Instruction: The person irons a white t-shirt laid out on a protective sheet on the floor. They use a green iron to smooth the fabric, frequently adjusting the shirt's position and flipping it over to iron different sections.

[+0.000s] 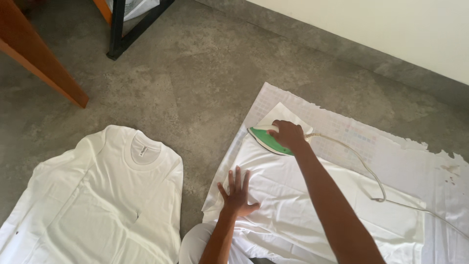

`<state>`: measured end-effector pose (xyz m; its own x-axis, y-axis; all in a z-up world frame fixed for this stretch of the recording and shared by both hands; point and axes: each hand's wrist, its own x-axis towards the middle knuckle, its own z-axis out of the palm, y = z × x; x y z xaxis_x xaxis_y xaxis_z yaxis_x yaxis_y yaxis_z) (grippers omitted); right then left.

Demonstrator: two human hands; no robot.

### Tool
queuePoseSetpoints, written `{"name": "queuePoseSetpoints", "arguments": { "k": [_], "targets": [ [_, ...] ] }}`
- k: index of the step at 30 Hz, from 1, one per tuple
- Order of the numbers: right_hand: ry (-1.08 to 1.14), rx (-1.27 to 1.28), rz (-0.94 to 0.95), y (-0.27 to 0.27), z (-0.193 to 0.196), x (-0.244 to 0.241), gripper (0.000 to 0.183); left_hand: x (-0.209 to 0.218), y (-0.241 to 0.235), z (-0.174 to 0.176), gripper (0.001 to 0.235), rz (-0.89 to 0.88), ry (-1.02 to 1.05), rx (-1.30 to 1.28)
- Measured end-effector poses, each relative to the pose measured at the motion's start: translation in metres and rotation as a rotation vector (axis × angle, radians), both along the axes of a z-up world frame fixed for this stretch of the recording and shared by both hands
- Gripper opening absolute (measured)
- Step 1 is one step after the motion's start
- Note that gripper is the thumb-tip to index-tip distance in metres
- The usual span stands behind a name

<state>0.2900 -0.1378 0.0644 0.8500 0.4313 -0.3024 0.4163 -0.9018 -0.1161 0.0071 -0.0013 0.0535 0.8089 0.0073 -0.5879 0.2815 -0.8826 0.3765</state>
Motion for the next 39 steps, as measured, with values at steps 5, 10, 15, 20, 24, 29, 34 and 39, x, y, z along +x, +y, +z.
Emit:
{"name": "queuePoseSetpoints", "arguments": {
  "k": [5,10,15,20,24,29,34,39],
  "targets": [
    [0.078,-0.044,0.054,0.008,0.029,-0.008,0.051,0.003,0.003,0.015,0.14,-0.006,0.07,-0.029],
    [0.007,-0.024,-0.053,0.011,0.02,-0.003,0.052,0.001,0.002,0.022,0.148,-0.014,0.102,-0.026],
    [0.136,-0.114,-0.067,0.006,0.047,-0.001,0.066,0.003,0.0,0.012,0.147,-0.018,0.072,0.004],
    [-0.03,-0.077,-0.126,0.004,0.028,0.002,0.048,0.004,0.0,0.022,0.145,-0.005,0.083,-0.017],
    [0.127,-0.096,-0.043,-0.007,0.045,0.006,0.063,0.003,-0.002,0.024,0.147,-0.008,0.089,0.001],
    [0.09,-0.012,-0.286,-0.008,0.044,0.03,0.057,0.004,-0.001,0.016,0.147,-0.007,0.069,-0.002],
    [0.076,0.03,0.061,-0.029,0.015,0.056,0.075,0.008,0.0,0.005,0.15,-0.015,0.047,0.027],
    [0.027,0.053,-0.335,-0.022,0.023,0.048,0.058,0.001,-0.005,-0.003,0.151,-0.017,0.043,0.034]
  ]
}}
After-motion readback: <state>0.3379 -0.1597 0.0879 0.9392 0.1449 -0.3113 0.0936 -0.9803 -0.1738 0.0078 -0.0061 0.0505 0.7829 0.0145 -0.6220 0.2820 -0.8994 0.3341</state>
